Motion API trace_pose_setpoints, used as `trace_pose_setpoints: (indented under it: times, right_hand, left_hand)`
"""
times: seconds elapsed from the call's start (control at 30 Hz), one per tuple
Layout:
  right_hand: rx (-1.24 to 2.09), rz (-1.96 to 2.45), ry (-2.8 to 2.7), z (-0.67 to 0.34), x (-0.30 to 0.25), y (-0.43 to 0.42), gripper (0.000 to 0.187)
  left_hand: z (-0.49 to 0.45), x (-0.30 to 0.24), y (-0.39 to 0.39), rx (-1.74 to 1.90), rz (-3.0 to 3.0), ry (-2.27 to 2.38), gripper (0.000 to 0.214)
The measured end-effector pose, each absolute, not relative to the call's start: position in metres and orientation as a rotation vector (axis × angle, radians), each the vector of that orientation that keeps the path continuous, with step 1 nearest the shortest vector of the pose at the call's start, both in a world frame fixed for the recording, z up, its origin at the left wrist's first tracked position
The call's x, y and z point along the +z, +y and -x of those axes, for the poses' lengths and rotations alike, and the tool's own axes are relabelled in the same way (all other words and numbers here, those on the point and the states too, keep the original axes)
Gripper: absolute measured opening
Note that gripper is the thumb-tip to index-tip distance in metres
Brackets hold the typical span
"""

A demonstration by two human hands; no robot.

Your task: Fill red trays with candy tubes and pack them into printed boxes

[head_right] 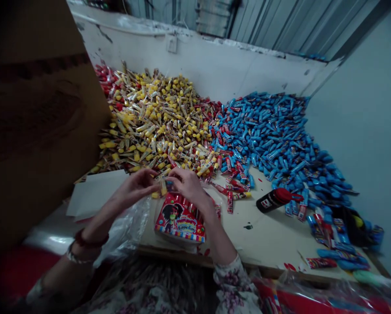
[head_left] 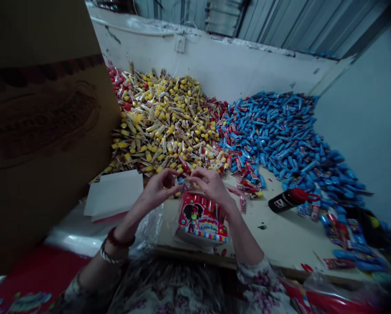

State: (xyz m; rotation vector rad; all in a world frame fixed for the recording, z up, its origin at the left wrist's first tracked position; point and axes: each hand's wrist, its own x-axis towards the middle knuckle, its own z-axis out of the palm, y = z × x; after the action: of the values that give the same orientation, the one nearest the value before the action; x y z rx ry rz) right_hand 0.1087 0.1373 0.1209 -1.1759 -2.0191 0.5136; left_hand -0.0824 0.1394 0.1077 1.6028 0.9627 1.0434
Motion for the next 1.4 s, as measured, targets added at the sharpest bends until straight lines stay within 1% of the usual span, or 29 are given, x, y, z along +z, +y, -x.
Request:
trace_pose_setpoints:
  times: [0.07,0.13,0.2,0.3,0.4,0.5,0.63,0.73,0.87,1.1,1.4]
  right_hand:
    - [0.563,1.158,-1.975,-0.112,0.124,0.142,0.010]
    - [0.484,1.168,-1.978,-0.112,0.128,0.143,0.011]
    - [0.305,1.179,-2.022,-0.111,0.131,0.143,0.014]
    - [-0.048,1.181,-2.100,-0.108,0.130,0.139,0.019]
    - [-0.398,1.136,-2.163,-0.106,0.128,0.127,0.019]
    - [-0.563,1.046,-2.287,-0.100,0.127,0.110,0.022]
    - [-0.640,1.073,-2.425,-0.089,0.131,0.098,0.025]
    - [-0.690,1.095,-2.470,-0.083,0.140,0.096,0.024]
    - [-0.649,1.128,-2.520,-0.082,0.150,0.091,0.018]
    - [-0.484,1.151,-2.437,-0.084,0.152,0.086,0.020]
    - [-0.480,1.095,-2.486,-0.085,0.154,0.096,0.013]
  left_hand:
    - [0.077,0.094,0.128,1.098,-1.366,0.970,0.037]
    - [0.070,0.087,0.119,1.173,-1.216,0.980,0.035]
    - [0.065,0.086,0.113,1.250,-1.156,1.005,0.032]
    - [0.061,0.089,0.111,1.306,-1.155,1.031,0.030]
    - [0.060,0.089,0.112,1.356,-1.149,1.030,0.030]
    - [0.060,0.084,0.113,1.385,-1.186,1.020,0.029]
    - [0.063,0.083,0.110,1.422,-1.417,1.032,0.022]
    - [0.068,0.089,0.107,1.441,-1.708,1.041,0.017]
    - [0.073,0.097,0.105,1.402,-1.957,1.007,0.015]
    - [0.071,0.090,0.112,1.370,-1.822,0.958,0.017]
    - [0.070,0.093,0.112,1.427,-1.832,0.946,0.017]
